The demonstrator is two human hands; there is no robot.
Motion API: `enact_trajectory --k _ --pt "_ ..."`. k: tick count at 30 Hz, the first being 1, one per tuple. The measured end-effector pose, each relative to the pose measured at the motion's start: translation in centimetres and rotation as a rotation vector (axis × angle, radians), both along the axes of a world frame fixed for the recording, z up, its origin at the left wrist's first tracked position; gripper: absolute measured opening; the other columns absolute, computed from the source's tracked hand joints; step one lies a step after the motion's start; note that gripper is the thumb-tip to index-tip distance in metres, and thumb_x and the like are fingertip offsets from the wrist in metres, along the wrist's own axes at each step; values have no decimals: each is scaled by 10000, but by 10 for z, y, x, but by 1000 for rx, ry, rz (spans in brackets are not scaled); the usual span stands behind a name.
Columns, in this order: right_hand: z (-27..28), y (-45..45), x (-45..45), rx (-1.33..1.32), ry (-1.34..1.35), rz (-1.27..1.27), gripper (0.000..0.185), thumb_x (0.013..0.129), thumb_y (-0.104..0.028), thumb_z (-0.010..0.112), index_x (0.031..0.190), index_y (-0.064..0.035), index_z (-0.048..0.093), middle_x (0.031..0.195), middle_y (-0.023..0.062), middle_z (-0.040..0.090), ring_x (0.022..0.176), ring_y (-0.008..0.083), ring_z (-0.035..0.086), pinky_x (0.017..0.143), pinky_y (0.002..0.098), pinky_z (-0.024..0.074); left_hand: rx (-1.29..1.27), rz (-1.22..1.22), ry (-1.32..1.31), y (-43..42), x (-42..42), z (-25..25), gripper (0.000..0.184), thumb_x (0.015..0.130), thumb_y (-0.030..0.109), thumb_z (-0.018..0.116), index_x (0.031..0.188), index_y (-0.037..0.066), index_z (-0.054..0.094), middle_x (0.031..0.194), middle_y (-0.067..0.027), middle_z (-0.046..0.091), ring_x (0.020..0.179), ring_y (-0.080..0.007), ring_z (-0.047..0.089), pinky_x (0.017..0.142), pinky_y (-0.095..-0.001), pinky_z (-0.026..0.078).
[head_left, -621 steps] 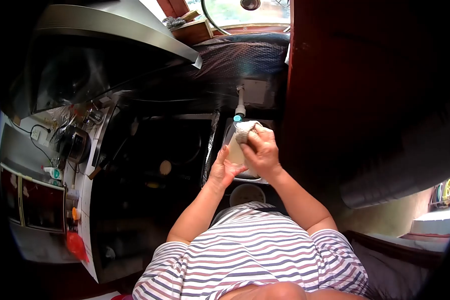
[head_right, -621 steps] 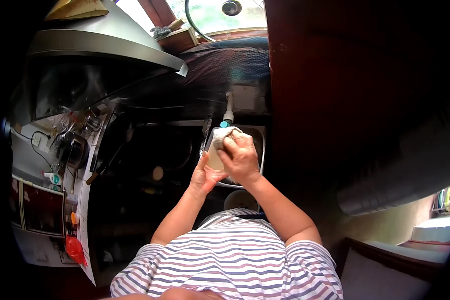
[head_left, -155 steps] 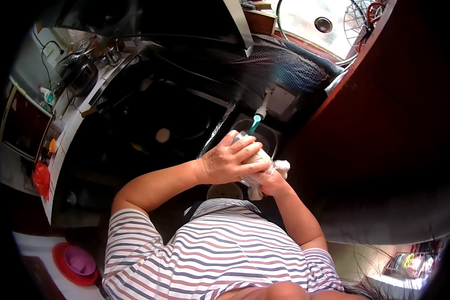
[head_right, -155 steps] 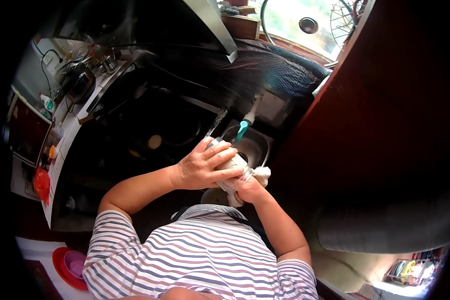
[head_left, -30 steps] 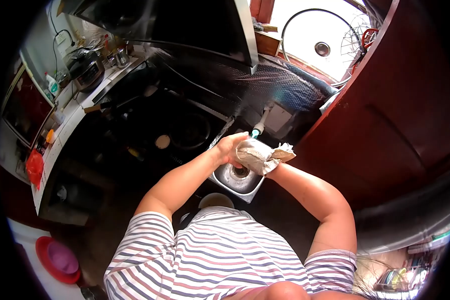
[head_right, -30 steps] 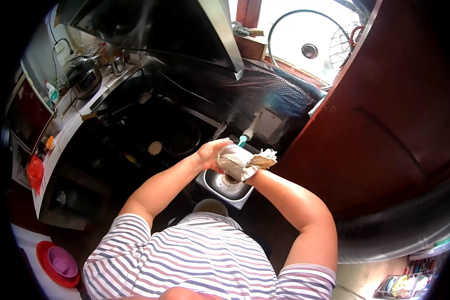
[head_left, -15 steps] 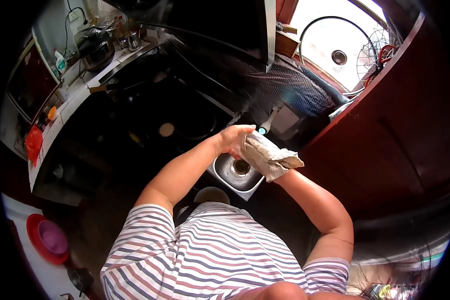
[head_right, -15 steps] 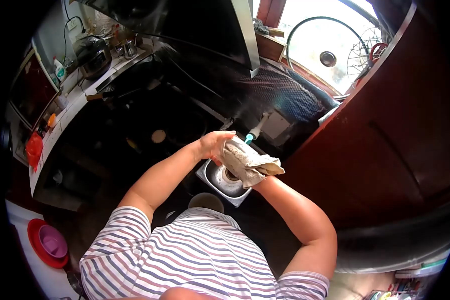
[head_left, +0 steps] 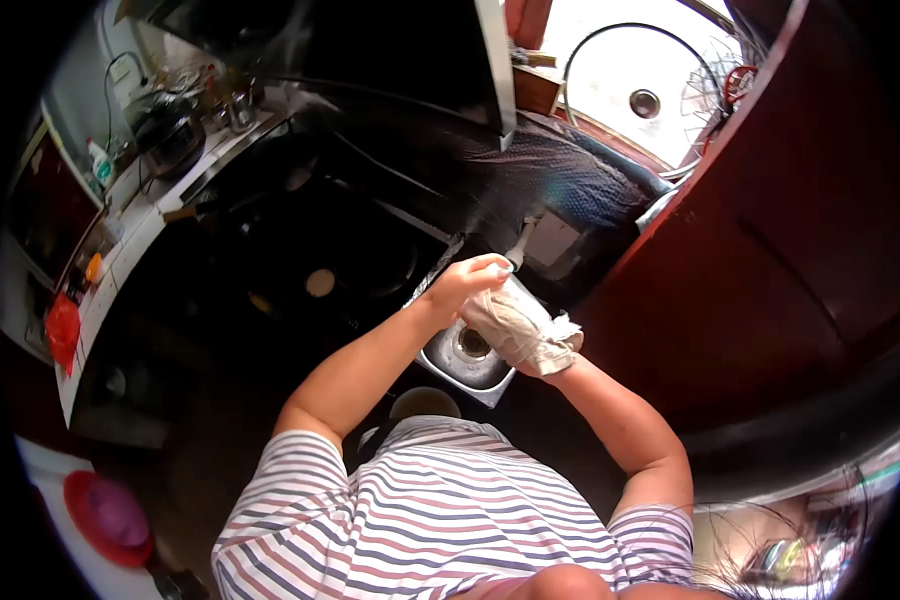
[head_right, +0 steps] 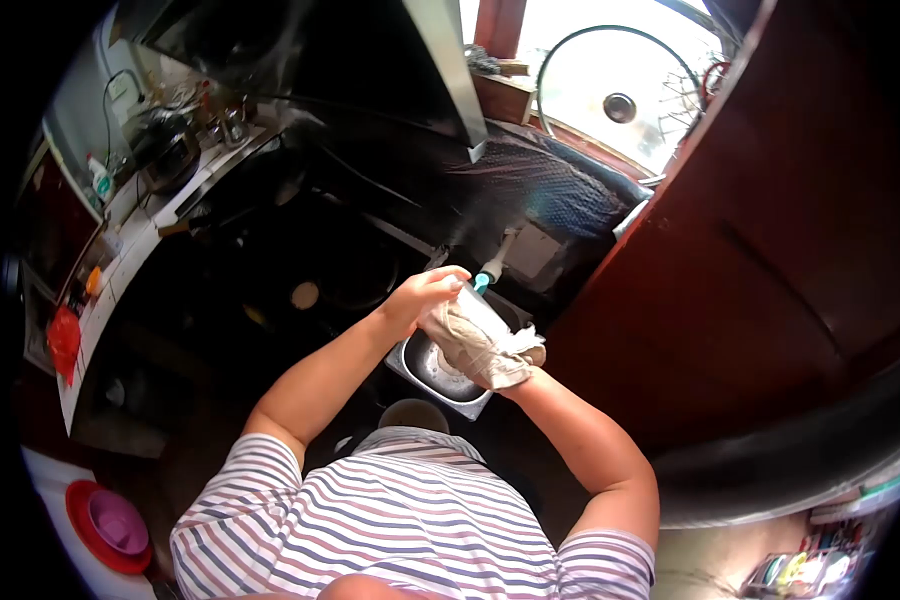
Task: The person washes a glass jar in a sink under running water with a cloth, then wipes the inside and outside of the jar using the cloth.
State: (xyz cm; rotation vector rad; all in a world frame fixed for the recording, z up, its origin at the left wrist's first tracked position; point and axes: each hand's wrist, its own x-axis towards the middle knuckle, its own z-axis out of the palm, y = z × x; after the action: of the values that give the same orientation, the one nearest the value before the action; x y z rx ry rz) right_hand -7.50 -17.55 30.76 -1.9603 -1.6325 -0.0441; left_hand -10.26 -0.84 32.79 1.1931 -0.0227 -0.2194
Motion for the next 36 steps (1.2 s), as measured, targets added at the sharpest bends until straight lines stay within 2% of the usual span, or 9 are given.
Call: enact_trajectory --k 4,9,16,19,23,27,29,33,36 --pt "29 -6 -25 268 1260 89 423 907 -123 522 1310 -55 411 1232 59 514 1096 156 539 939 252 449 20 -62 -193 3 -27 38 579 758 260 670 1254 33 476 1025 -93 593 972 -181 576 892 -314 443" --pt "56 -1 -64 800 1585 348 567 748 3 557 1299 -17 426 1211 69 528 1081 165 541 904 272 456 16 -215 -602 9 -34 52 692 677 302 750 1261 31 495 1253 -146 465 1117 -237 506 967 -360 391" --pt "55 -12 -69 816 1679 192 526 760 -18 603 1269 -16 471 1132 87 576 1040 162 559 871 277 468 -11 -389 -510 10 -31 53 848 696 342 774 1389 70 369 1395 -161 350 1248 -252 412 1037 -415 331" --pt "51 -19 -52 338 96 -237 444 813 -68 627 1242 -58 514 1142 67 582 1029 167 562 866 280 470 -26 -412 -384 9 -29 59 918 757 494 699 1435 67 251 1395 -154 358 1255 -252 410 1009 -420 372" --pt "33 -18 -43 309 1375 33 474 873 -95 600 1307 -74 412 1200 53 526 1010 142 551 852 267 470 160 -308 44 6 -26 55 844 827 556 583 1410 34 267 1230 -136 500 1126 -228 520 905 -375 467" --pt "17 -8 -40 398 1428 12 467 858 -86 621 1285 -76 433 1155 53 538 1004 123 547 851 256 473 66 -164 -57 -4 -15 30 742 815 435 639 1362 25 352 1140 -121 550 1050 -211 554 916 -334 450" --pt "23 -15 -45 335 583 -90 469 844 -98 645 1269 -71 448 1133 58 549 1006 125 553 852 258 480 -23 -87 -108 -9 -27 35 664 785 319 658 1317 7 413 1096 -110 573 1024 -205 561 929 -305 428" --pt "40 -17 -69 897 1930 142 487 849 -133 592 1288 -3 428 1189 119 548 1031 191 577 867 284 490 -204 -72 -247 -10 -37 36 686 738 324 690 1290 -2 447 1105 -129 572 1044 -219 569 925 -340 457" --pt "35 -32 -73 898 1887 332 494 862 -102 524 1316 21 374 1205 160 535 1073 232 563 905 338 478 -166 -15 -323 2 -34 31 717 722 351 700 1296 8 441 1132 -149 568 1058 -243 569 930 -363 461"
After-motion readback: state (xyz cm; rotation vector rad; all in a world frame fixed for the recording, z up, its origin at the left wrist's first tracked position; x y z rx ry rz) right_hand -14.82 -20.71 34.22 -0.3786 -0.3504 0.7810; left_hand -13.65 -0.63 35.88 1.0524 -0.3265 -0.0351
